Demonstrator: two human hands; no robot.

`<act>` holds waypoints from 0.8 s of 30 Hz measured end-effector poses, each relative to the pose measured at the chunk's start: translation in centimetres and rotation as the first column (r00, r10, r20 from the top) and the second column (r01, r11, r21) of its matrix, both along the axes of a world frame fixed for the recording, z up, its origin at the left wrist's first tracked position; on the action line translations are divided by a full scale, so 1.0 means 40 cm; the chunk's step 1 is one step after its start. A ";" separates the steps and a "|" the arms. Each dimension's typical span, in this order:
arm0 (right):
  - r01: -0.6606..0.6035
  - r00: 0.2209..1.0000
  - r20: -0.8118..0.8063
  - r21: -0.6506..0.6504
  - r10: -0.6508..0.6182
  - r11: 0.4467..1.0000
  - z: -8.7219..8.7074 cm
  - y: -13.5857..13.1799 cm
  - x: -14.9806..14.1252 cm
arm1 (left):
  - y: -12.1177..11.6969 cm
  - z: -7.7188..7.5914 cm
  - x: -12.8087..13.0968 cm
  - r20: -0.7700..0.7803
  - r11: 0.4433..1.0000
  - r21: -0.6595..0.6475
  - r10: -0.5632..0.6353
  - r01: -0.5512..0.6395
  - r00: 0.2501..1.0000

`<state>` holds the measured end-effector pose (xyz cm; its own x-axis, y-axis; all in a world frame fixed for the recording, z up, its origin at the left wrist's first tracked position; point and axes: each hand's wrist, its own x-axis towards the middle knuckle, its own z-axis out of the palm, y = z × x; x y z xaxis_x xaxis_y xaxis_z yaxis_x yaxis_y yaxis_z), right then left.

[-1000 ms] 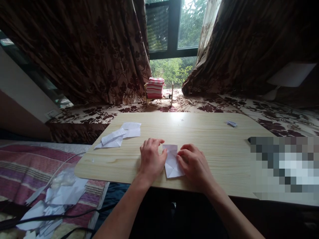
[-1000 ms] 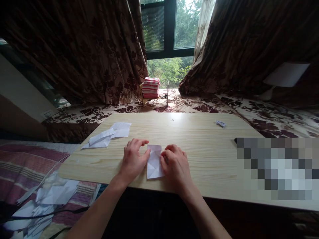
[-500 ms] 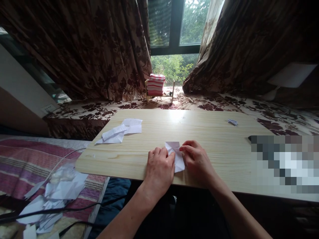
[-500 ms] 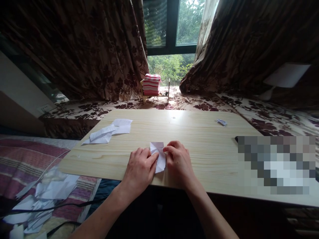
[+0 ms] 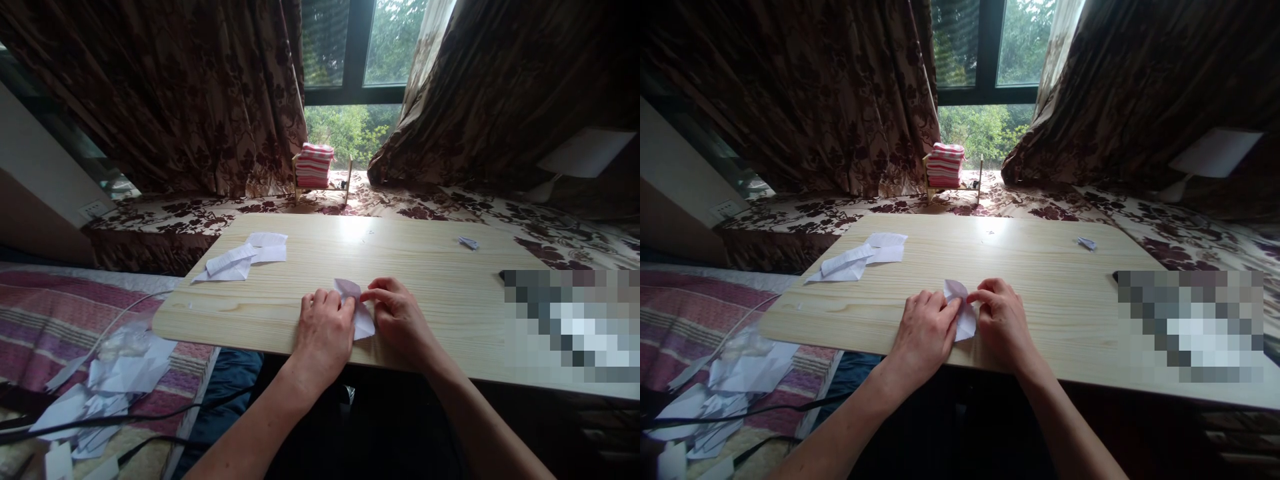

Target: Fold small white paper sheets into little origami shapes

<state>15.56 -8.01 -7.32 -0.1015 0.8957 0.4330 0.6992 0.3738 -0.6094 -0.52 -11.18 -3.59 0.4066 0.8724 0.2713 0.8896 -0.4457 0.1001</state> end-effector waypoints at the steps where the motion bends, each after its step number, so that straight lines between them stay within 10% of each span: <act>1: 0.000 1.000 -0.002 0.001 0.000 1.000 -0.001 0.000 0.000 | 0.000 0.000 0.000 0.003 1.000 0.001 0.000 0.000 1.000; 24: 0.048 0.998 -0.028 -0.003 -0.048 0.999 0.013 -0.004 -0.005 | 0.003 -0.001 0.007 -0.040 1.000 0.017 -0.024 0.024 0.999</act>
<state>15.34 -8.16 -6.82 -0.0459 0.9000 0.4334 0.6988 0.3390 -0.6299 -0.24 -11.06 -3.63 0.4381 0.8575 0.2698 0.8817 -0.4684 0.0570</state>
